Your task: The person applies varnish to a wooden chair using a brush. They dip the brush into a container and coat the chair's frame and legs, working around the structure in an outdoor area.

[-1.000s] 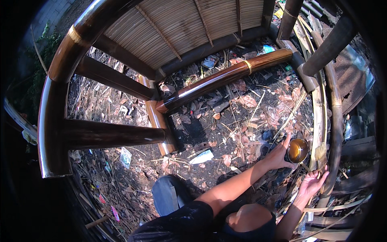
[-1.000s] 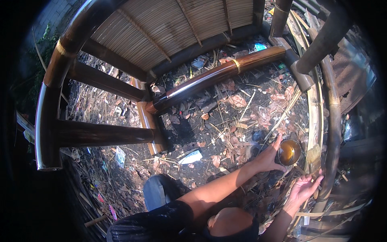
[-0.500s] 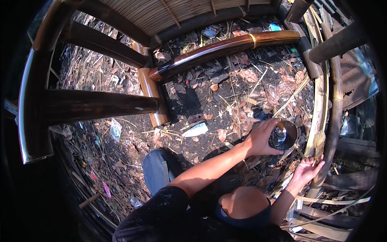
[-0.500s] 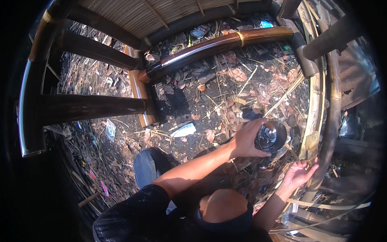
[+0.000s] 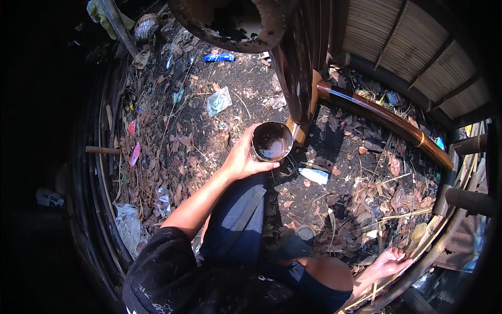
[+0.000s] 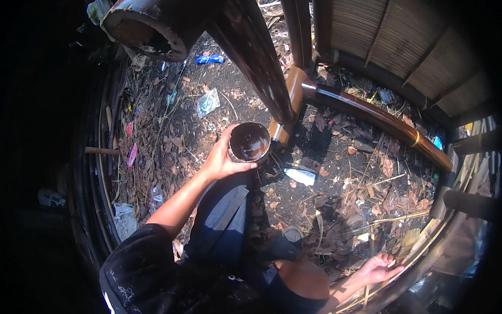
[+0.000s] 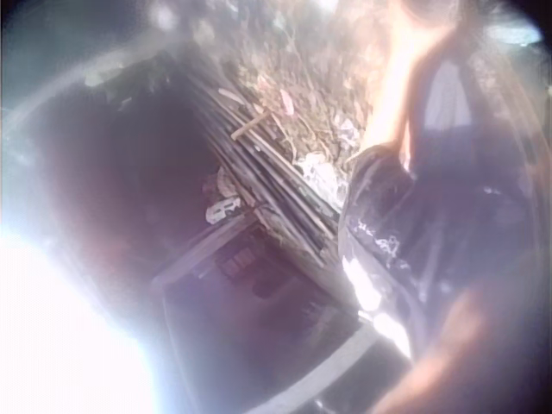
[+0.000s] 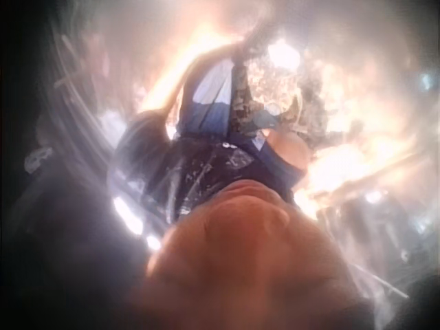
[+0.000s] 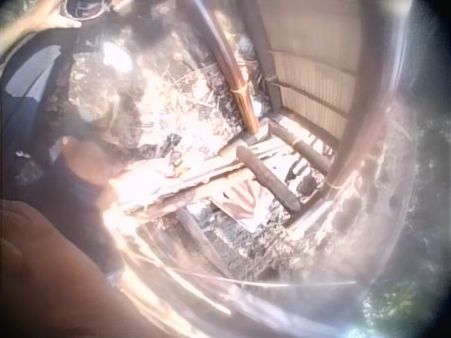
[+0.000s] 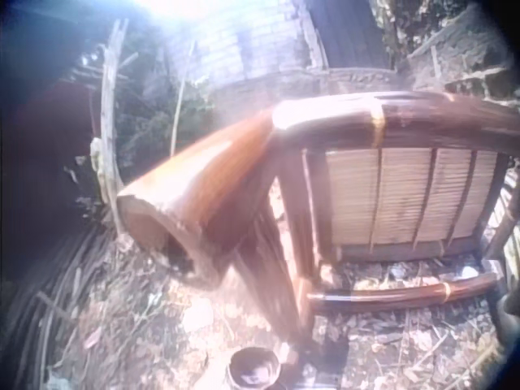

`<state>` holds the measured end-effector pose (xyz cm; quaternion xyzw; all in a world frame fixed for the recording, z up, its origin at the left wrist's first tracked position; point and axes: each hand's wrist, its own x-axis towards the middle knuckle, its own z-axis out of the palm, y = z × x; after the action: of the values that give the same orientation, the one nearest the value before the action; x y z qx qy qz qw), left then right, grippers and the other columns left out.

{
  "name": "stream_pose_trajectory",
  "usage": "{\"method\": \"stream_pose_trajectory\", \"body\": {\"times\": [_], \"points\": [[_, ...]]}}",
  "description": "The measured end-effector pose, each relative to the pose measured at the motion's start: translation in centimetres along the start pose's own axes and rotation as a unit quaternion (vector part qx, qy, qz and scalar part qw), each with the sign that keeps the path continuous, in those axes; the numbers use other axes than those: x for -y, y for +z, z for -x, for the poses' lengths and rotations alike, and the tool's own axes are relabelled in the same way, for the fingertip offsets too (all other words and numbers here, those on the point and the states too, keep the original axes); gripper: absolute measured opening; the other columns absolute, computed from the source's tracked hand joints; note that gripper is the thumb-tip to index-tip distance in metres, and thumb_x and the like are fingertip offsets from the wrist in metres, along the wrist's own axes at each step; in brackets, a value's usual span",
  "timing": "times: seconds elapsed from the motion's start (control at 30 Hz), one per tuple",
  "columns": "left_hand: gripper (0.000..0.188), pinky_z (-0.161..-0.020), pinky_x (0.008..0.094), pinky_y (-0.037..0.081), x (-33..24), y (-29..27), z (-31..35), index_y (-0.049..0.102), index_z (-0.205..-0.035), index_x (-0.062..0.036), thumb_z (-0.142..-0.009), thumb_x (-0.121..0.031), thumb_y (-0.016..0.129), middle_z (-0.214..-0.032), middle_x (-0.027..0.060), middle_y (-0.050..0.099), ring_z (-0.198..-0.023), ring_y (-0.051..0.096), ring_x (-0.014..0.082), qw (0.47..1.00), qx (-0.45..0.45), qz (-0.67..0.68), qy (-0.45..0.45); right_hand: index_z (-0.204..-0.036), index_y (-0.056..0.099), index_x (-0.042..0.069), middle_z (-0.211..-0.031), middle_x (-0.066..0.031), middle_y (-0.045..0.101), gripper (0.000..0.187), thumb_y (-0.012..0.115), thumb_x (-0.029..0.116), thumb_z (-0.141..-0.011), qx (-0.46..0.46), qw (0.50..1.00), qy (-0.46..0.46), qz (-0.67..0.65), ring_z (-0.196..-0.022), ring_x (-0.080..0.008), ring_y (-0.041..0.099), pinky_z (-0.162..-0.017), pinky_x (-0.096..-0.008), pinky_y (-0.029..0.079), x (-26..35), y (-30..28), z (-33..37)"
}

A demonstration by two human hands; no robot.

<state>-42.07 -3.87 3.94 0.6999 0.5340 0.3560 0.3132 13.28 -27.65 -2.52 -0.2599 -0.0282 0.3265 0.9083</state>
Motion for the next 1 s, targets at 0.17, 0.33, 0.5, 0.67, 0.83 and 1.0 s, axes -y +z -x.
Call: {"method": "stream_pose_trajectory", "body": {"times": [0.17, 0.33, 0.5, 0.67, 0.83, 1.0], "points": [[0.114, -0.116, 0.0443, 0.044, 7.6, -5.4, -0.4, 0.034, -0.153, -0.0027, -0.066, -0.039, 0.098, -0.143, 0.0193, 0.058, -0.134, 0.058, 0.0315, 0.991, -0.121, 0.025, -0.061, -0.132, 0.061, 0.011, -0.075, -0.0039, 0.053, 0.041, 0.070, 0.036, -0.101, 0.024, 0.998, -0.025, 0.053, -0.064, -0.0136, 0.051, -0.059, -0.0212, 0.044, -2.5, 4.0, 1.3], [0.114, -0.116, 0.0437, 0.042, 15.2, -6.6, -0.5, 0.035, -0.152, -0.0015, -0.066, -0.039, 0.099, -0.143, 0.0206, 0.058, -0.135, 0.057, 0.0306, 0.985, -0.154, 0.015, -0.082, -0.131, 0.062, 0.010, -0.074, -0.0032, 0.052, 0.040, 0.068, 0.038, -0.103, 0.022, 0.998, 0.004, 0.059, -0.065, -0.0136, 0.050, -0.059, -0.0211, 0.044, -3.4, 5.8, 2.1], [0.120, -0.118, 0.0437, 0.041, 17.7, -4.6, -0.1, 0.030, -0.155, -0.0007, -0.065, -0.037, 0.100, -0.147, 0.0199, 0.054, -0.137, 0.054, 0.0292, 0.979, -0.166, 0.070, -0.091, -0.136, 0.061, 0.012, -0.075, -0.0035, 0.053, 0.043, 0.067, 0.037, -0.103, 0.009, 0.997, 0.020, 0.073, -0.067, -0.0133, 0.050, -0.059, -0.0216, 0.045, -4.3, 6.4, 2.4], [0.135, -0.121, 0.0439, 0.036, 20.5, -2.9, 1.7, 0.016, -0.161, -0.0011, -0.063, -0.036, 0.102, -0.155, 0.0201, 0.044, -0.143, 0.047, 0.0291, 0.973, -0.192, 0.107, -0.077, -0.143, 0.054, 0.010, -0.073, -0.0041, 0.058, 0.048, 0.065, 0.036, -0.104, 0.075, 0.991, 0.029, 0.111, -0.067, -0.0130, 0.055, -0.059, -0.0220, 0.047, -7.3, 7.1, 3.0], [0.153, -0.122, 0.0441, 0.035, 21.1, -2.6, 1.5, -0.005, -0.164, -0.0021, -0.061, -0.038, 0.102, -0.156, 0.0227, 0.042, -0.145, 0.044, 0.0312, 0.972, -0.212, 0.018, -0.104, -0.142, 0.053, 0.008, -0.073, -0.0031, 0.062, 0.049, 0.065, 0.036, -0.104, 0.049, 0.991, 0.017, 0.120, -0.067, -0.0112, 0.059, -0.057, -0.0230, 0.048, -10.0, 8.7, 4.2], [0.170, -0.125, 0.0487, 0.027, 17.8, -3.0, 2.3, -0.017, -0.164, -0.0093, -0.051, -0.056, 0.101, -0.165, 0.0269, 0.022, -0.151, 0.033, 0.0369, 0.967, -0.231, 0.081, -0.078, -0.143, 0.051, 0.007, -0.077, -0.0006, 0.063, 0.050, 0.064, 0.037, -0.105, 0.053, 0.985, 0.045, 0.157, -0.067, -0.0089, 0.061, -0.061, -0.0242, 0.049, -12.6, 10.6, 5.0]]}}
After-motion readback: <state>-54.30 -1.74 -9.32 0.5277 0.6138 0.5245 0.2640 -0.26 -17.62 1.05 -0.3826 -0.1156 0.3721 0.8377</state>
